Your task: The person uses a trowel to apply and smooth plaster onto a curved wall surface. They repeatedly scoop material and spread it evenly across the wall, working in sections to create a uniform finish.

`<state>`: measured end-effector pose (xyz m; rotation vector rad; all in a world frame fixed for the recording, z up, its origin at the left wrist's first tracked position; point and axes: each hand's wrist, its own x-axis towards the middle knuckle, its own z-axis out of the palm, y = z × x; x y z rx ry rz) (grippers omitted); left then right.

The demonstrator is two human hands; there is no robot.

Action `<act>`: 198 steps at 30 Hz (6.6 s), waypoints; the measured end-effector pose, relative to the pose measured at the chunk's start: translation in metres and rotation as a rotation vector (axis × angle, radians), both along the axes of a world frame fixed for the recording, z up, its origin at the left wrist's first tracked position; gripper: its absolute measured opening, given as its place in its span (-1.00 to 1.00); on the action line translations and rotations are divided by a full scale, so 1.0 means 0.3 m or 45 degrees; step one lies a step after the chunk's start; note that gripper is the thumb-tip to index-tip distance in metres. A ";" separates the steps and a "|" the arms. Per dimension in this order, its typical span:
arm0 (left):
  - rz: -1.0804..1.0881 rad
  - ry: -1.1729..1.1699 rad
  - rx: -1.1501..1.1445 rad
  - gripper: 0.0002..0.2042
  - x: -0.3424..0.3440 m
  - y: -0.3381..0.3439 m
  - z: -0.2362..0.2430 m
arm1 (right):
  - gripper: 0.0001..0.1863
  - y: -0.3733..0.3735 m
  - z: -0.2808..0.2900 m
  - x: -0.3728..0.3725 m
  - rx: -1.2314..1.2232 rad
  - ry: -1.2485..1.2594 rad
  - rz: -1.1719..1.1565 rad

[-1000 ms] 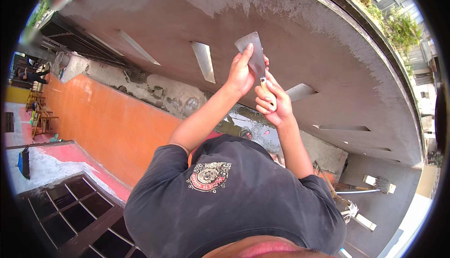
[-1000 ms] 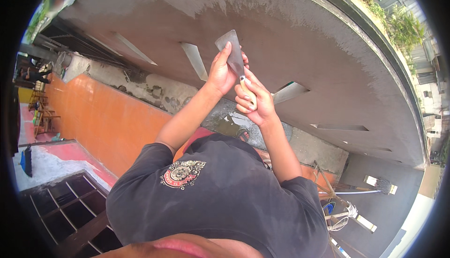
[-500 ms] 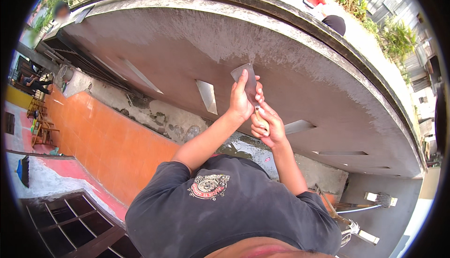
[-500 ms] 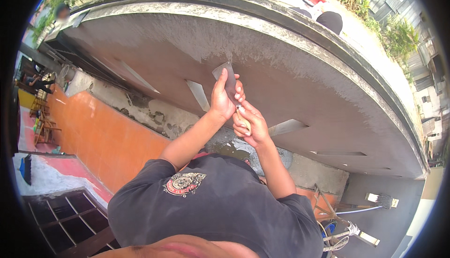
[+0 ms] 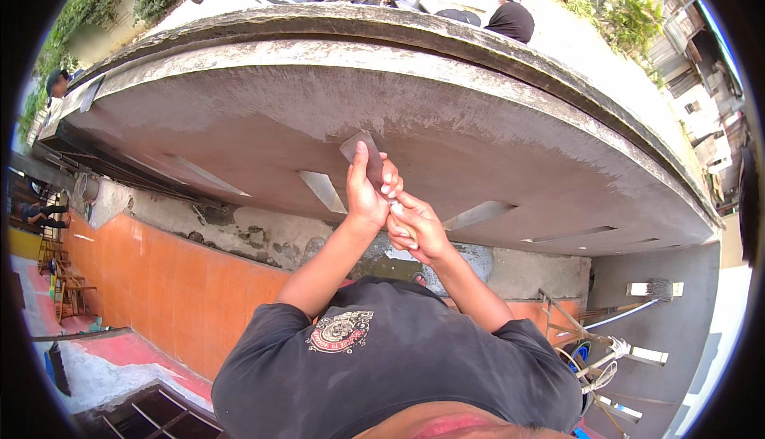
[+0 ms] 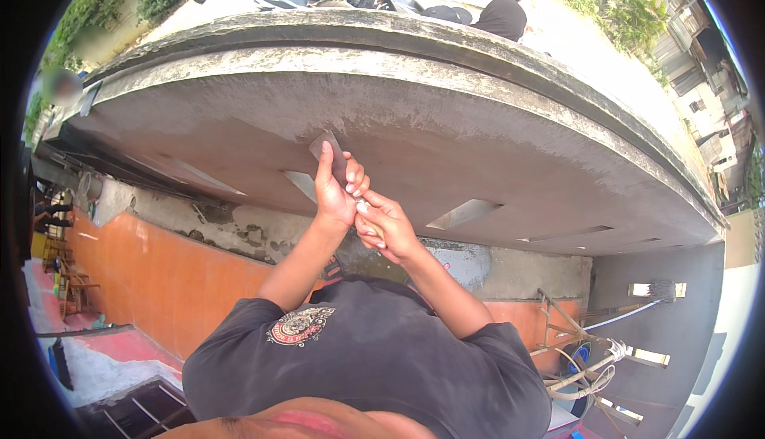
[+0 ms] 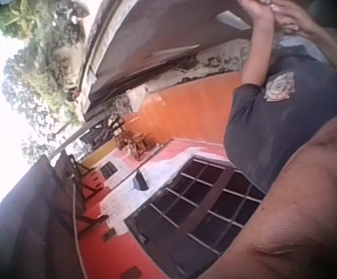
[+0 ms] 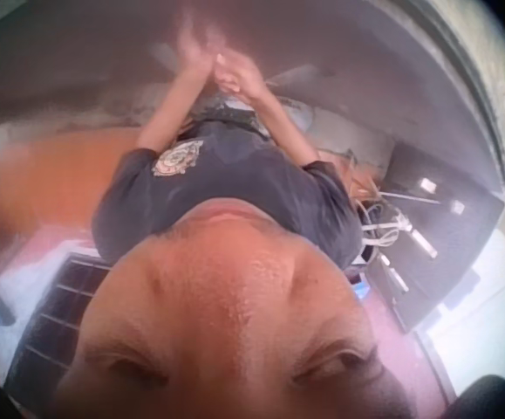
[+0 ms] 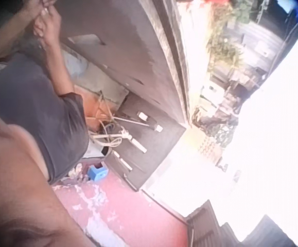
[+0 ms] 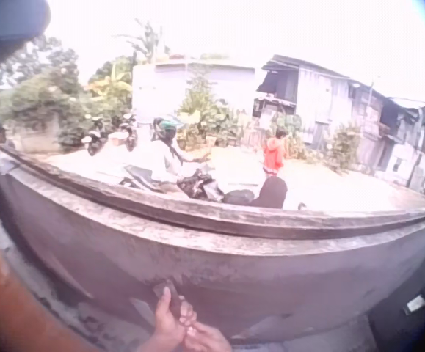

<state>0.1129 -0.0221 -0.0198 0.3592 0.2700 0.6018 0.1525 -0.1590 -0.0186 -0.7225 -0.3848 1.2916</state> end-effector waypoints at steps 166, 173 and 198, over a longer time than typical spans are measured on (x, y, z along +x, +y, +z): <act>0.150 0.257 0.325 -0.56 -0.040 0.044 0.217 | -0.53 0.117 -0.006 -0.031 0.233 0.199 0.047; 0.042 -0.151 0.466 -0.52 -0.122 0.051 0.203 | -0.51 0.085 0.088 0.020 0.376 -0.027 0.261; -1.261 -0.294 0.380 -0.18 -0.268 -0.277 -0.059 | -0.39 -0.265 -0.123 -0.055 -0.548 -1.652 -1.927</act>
